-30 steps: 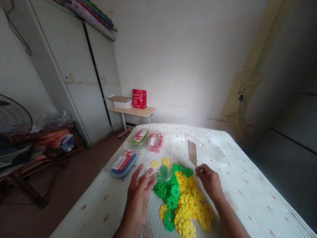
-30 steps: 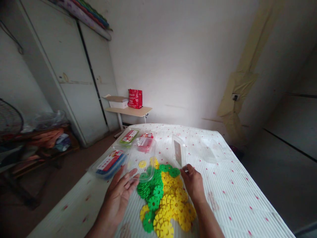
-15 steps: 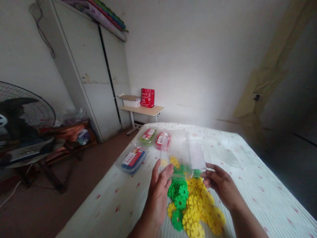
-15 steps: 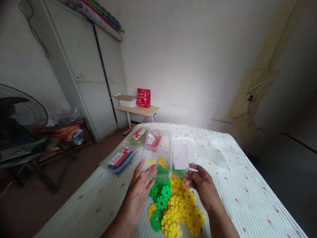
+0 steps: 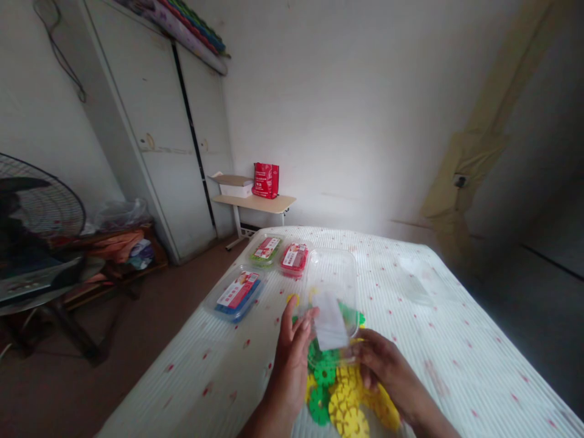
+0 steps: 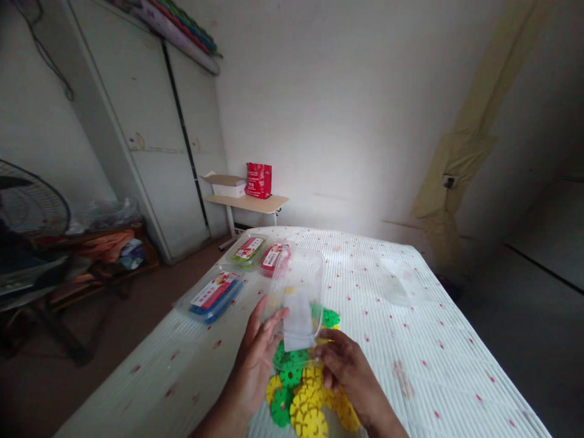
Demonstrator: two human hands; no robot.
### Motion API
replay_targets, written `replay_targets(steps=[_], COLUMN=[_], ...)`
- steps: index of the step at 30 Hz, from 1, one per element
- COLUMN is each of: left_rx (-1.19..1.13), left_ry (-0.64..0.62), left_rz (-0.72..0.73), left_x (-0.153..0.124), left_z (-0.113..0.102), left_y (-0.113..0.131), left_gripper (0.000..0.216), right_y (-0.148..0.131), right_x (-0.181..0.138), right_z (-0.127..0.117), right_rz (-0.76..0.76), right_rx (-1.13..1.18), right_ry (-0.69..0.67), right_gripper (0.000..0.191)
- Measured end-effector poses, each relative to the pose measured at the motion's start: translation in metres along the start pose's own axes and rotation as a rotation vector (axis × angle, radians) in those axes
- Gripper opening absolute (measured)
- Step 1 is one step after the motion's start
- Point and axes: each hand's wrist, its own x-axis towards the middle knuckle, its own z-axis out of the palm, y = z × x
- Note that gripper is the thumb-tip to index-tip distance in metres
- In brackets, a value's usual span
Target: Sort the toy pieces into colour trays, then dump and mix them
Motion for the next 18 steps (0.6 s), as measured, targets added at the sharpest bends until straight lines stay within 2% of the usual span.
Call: replay_targets(steps=[2,6,8,13,18], left_rx=[0.022,0.089,0.13,0.202,0.339], left_ry=[-0.003,-0.002,-0.024,-0.088,-0.103], left_rz=[0.022,0.032,0.031,0.014,0.014], left_x=[0.0,0.001,-0.001,-0.008,-0.006], left_z=[0.0,-0.001,-0.001,0.002,-0.002], left_y=[-0.001,-0.005,-0.007,-0.004,0.018], left_gripper=[0.069,0.074,0.076,0.072,0.069], right_y=[-0.007,-0.022,-0.026,-0.025,-0.033], right_x=[0.0,-0.002,-0.003,-0.005,-0.006], right_z=[-0.009,-0.016,-0.012,0.003,0.001], right_rz=[-0.027,-0.175,-0.218,-0.217,-0.233], right_rx=[-0.041,0.058,0.043,-0.034,-0.142], right_ry=[0.082,0.213,0.228,0.241,0.327], right_gripper=[0.038,0.039,0.039,0.031,0.033])
